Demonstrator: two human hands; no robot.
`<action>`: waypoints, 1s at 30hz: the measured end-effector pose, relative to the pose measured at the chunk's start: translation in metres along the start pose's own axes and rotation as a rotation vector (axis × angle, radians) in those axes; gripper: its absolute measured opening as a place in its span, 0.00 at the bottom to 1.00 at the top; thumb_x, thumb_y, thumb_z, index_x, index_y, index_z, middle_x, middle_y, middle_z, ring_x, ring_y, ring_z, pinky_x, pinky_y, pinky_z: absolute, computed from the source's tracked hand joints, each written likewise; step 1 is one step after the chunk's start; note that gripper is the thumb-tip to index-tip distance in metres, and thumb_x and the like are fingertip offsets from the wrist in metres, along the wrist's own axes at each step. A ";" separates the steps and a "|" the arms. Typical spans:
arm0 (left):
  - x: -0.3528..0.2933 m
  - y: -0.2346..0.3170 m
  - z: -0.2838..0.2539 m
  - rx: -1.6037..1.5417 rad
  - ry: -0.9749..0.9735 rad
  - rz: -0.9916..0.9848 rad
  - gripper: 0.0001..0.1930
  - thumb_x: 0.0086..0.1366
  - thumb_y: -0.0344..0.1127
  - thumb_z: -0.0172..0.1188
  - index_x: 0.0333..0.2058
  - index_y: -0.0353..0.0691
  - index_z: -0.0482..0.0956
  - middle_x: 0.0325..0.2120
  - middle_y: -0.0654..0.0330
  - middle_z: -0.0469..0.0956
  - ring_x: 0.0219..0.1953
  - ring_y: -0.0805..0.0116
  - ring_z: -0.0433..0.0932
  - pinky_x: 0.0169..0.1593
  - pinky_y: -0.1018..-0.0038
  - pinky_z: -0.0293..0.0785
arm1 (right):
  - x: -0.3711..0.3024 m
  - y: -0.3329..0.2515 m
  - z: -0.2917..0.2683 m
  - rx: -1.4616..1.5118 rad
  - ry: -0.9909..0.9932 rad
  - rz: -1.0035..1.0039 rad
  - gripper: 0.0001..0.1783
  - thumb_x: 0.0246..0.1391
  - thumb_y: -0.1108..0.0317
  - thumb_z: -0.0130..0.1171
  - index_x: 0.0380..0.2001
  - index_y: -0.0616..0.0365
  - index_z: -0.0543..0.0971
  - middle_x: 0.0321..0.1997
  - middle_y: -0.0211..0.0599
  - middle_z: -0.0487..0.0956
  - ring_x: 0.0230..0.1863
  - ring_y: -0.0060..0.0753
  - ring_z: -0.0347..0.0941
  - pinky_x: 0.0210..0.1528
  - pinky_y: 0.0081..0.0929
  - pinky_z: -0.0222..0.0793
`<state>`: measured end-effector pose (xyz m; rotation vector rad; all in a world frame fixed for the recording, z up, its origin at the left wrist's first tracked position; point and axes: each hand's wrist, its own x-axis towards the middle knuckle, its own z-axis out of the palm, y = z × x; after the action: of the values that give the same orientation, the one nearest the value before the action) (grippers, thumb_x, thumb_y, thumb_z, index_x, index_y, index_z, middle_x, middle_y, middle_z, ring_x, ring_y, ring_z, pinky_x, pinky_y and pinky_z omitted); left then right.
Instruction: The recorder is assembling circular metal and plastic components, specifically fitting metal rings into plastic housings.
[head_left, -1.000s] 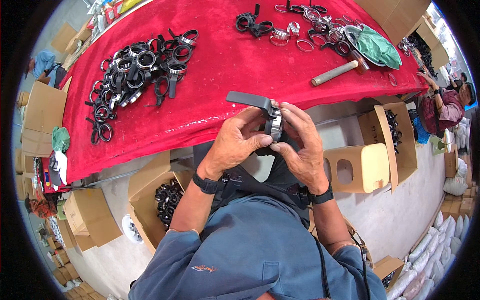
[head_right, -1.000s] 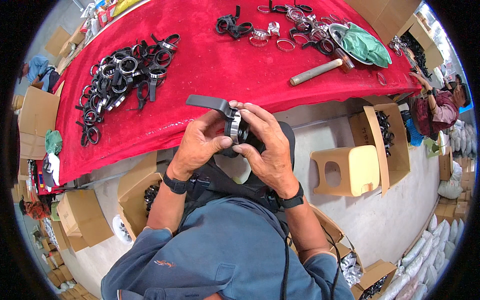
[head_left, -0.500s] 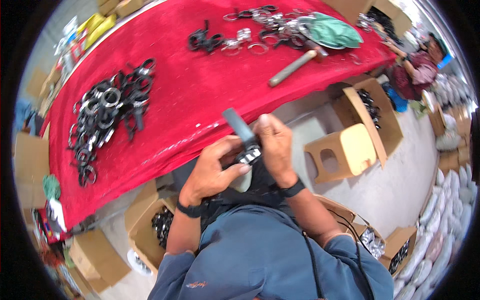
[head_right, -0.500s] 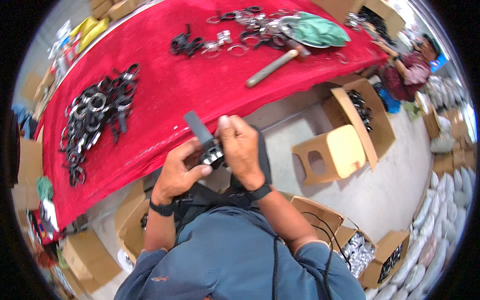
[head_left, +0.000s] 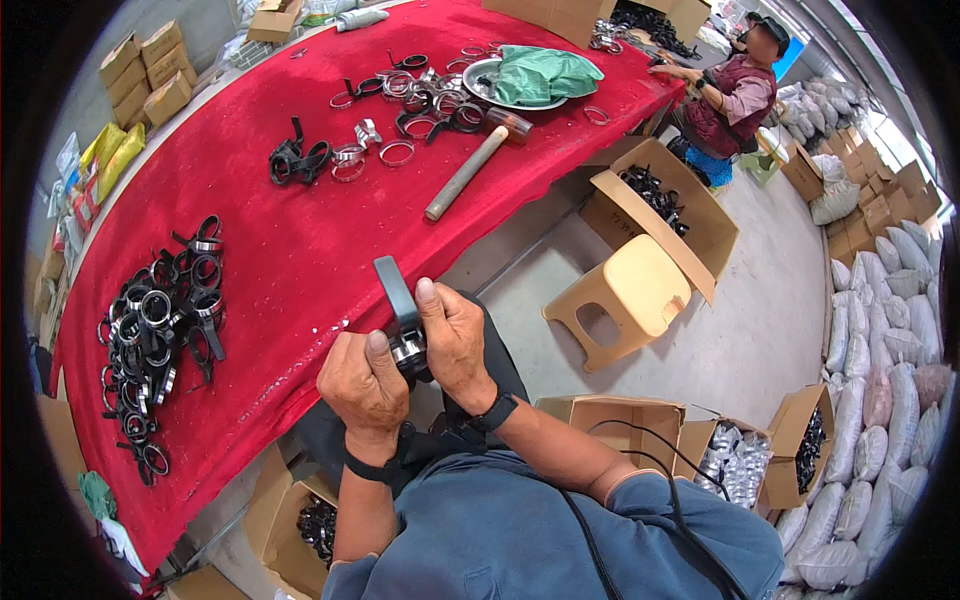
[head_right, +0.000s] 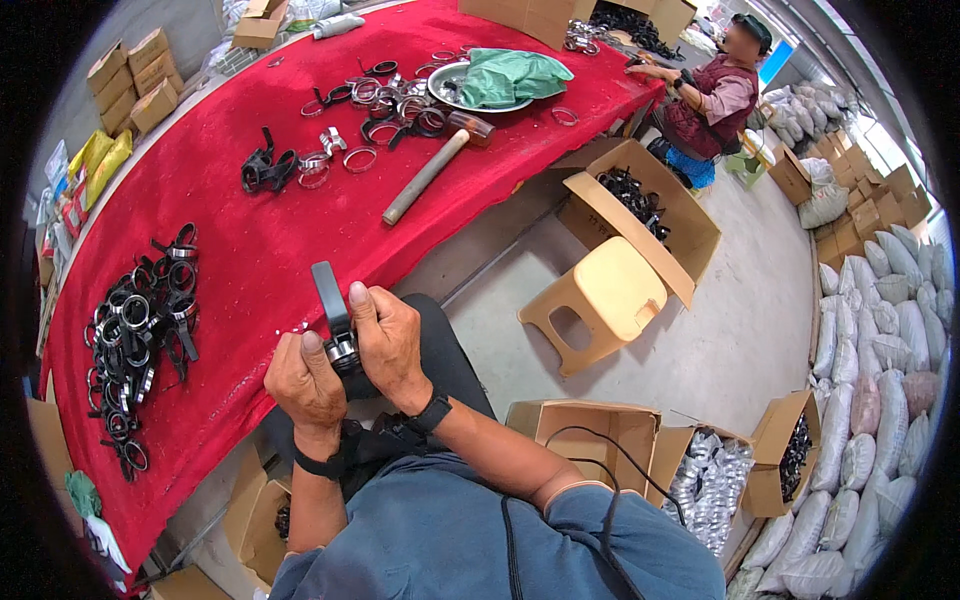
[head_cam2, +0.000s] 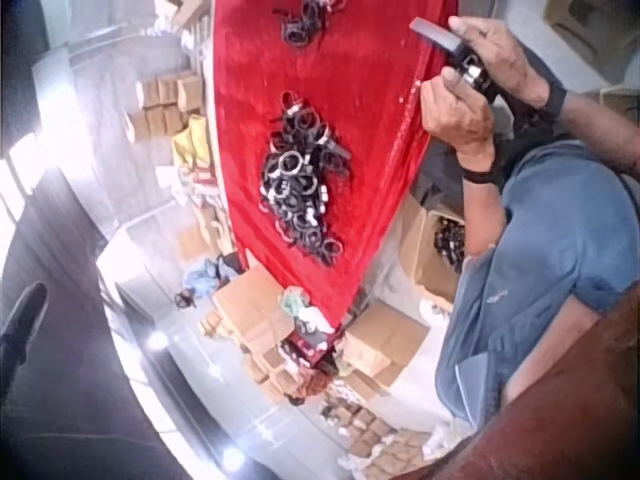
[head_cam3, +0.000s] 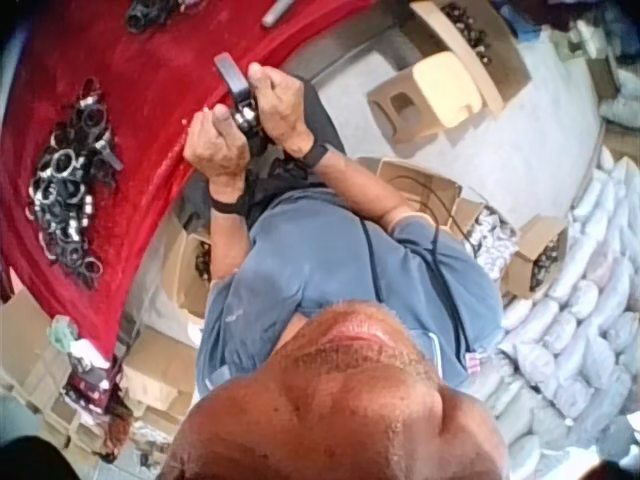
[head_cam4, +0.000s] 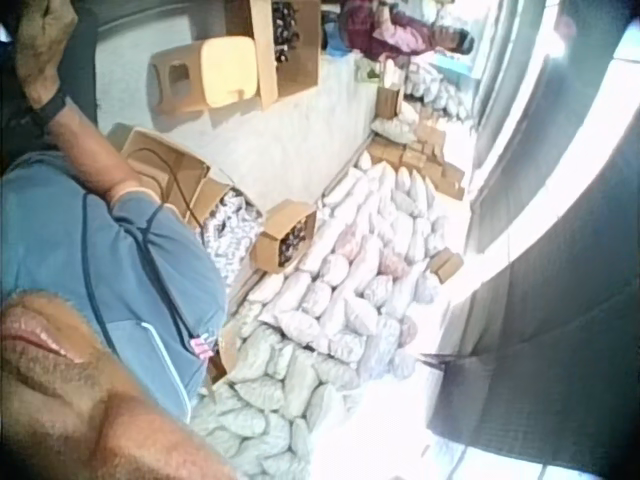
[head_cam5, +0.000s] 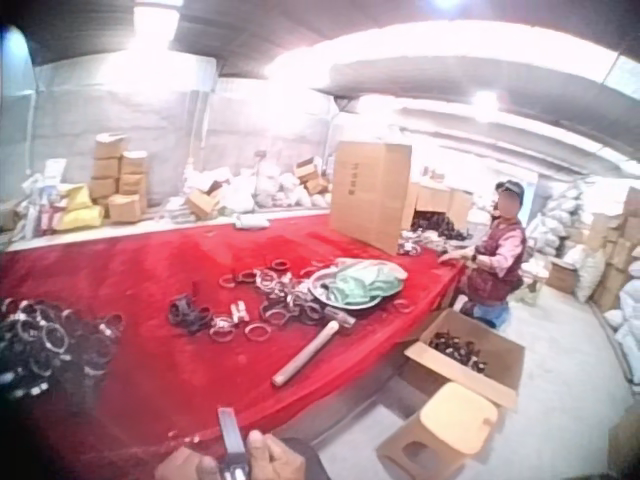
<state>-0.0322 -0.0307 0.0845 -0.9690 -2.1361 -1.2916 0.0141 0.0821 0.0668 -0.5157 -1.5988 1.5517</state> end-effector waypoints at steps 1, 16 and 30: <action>0.000 0.001 0.000 0.043 -0.041 0.026 0.23 0.81 0.38 0.52 0.23 0.35 0.71 0.18 0.52 0.66 0.20 0.48 0.69 0.25 0.56 0.62 | 0.001 0.001 -0.002 -0.001 0.009 -0.004 0.32 0.78 0.49 0.55 0.21 0.61 0.73 0.17 0.29 0.67 0.23 0.18 0.60 0.24 0.31 0.58; -0.004 0.001 0.022 -0.069 0.003 0.045 0.25 0.82 0.34 0.50 0.21 0.31 0.70 0.16 0.50 0.66 0.17 0.50 0.67 0.25 0.56 0.57 | 0.012 0.016 -0.005 -0.052 0.046 0.083 0.36 0.77 0.46 0.53 0.17 0.61 0.72 0.15 0.31 0.66 0.22 0.19 0.59 0.24 0.35 0.58; -0.005 -0.011 0.001 -0.280 -0.387 -0.212 0.13 0.72 0.37 0.67 0.45 0.31 0.84 0.36 0.43 0.82 0.39 0.41 0.83 0.42 0.57 0.78 | 0.025 0.045 -0.020 0.217 0.041 0.412 0.35 0.78 0.39 0.48 0.22 0.53 0.72 0.20 0.27 0.71 0.19 0.21 0.68 0.20 0.24 0.63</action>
<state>-0.0379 -0.0345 0.0744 -1.2138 -2.4443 -1.6521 0.0040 0.1208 0.0290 -0.7851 -1.3251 1.9771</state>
